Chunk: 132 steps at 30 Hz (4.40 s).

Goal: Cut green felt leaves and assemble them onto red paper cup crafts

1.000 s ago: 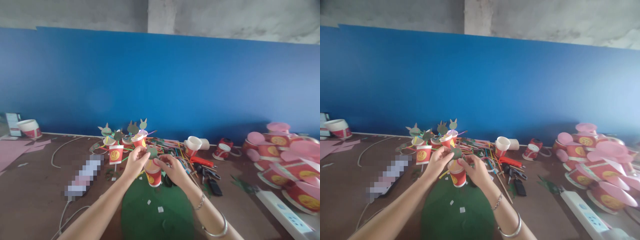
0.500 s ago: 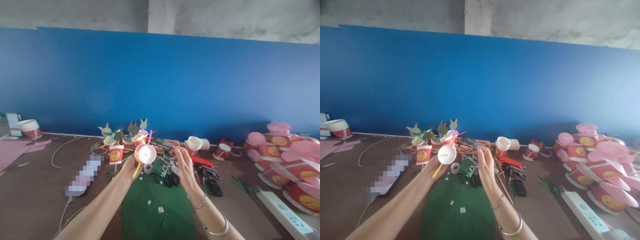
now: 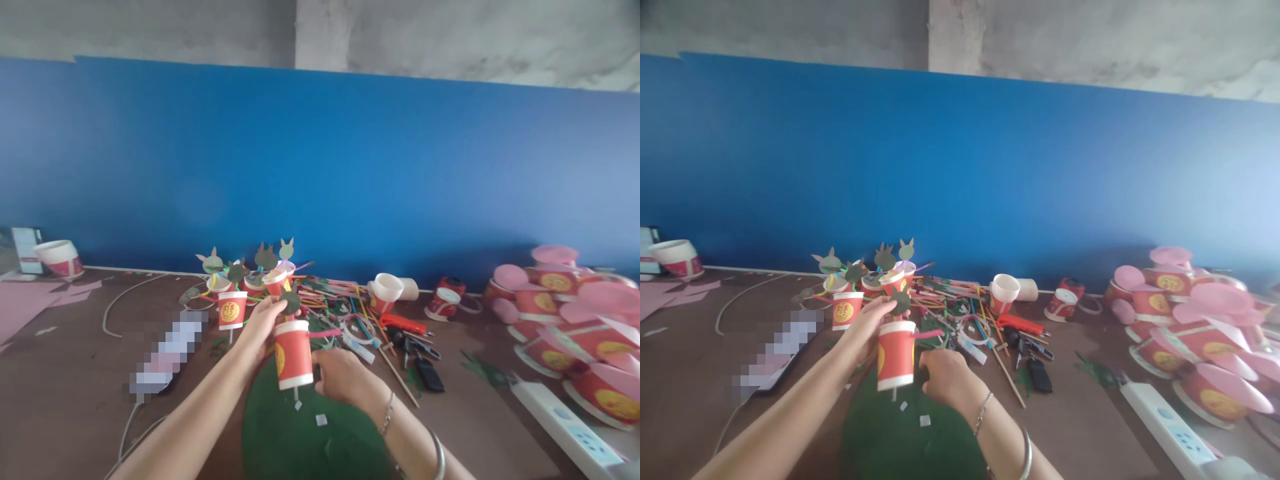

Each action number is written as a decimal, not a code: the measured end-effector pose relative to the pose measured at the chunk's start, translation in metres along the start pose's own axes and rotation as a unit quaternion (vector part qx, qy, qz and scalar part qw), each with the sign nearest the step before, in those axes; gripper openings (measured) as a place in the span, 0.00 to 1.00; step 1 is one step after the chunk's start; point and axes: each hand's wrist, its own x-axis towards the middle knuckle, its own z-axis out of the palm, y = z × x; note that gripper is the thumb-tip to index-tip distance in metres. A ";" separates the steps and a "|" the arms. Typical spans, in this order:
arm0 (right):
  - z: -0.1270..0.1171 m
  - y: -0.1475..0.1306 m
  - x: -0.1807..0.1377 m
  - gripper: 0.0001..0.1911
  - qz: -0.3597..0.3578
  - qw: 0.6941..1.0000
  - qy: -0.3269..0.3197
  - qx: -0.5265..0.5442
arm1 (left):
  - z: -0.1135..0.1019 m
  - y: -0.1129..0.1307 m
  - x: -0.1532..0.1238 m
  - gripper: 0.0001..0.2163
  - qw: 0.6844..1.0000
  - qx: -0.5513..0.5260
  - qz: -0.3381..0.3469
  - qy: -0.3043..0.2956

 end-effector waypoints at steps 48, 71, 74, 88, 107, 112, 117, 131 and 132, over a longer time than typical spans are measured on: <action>0.015 0.113 0.001 0.08 0.022 0.932 0.362 0.009 | 0.030 -0.105 -0.056 0.18 0.692 0.547 0.403 -0.243; 0.017 0.038 -0.014 0.07 -0.132 0.946 0.295 0.018 | 0.023 -0.092 -0.038 0.19 0.939 0.262 0.217 -0.037; 0.016 0.038 -0.014 0.08 -0.130 0.947 0.293 0.019 | 0.027 -0.090 -0.040 0.17 0.939 0.268 0.208 -0.046; 0.011 0.032 -0.019 0.07 -0.132 0.950 0.282 0.016 | 0.025 -0.097 -0.031 0.14 0.919 0.294 0.261 0.014; 0.012 0.031 -0.018 0.11 -0.143 0.949 0.280 0.003 | 0.024 -0.106 -0.029 0.07 0.924 0.305 0.232 -0.011; 0.011 0.029 -0.020 0.09 -0.131 0.949 0.283 0.041 | 0.024 -0.105 -0.032 0.07 0.921 0.302 0.246 -0.014; 0.011 0.024 -0.021 0.10 -0.083 0.943 0.279 0.159 | 0.025 -0.101 -0.036 0.07 0.913 0.306 0.269 -0.023; 0.009 0.061 -0.008 0.13 0.030 0.902 0.383 0.195 | 0.023 -0.098 -0.049 0.12 0.917 0.264 0.292 -0.056; 0.009 0.069 -0.007 0.12 0.027 0.909 0.392 0.141 | 0.024 -0.097 -0.048 0.14 0.934 0.234 0.262 -0.062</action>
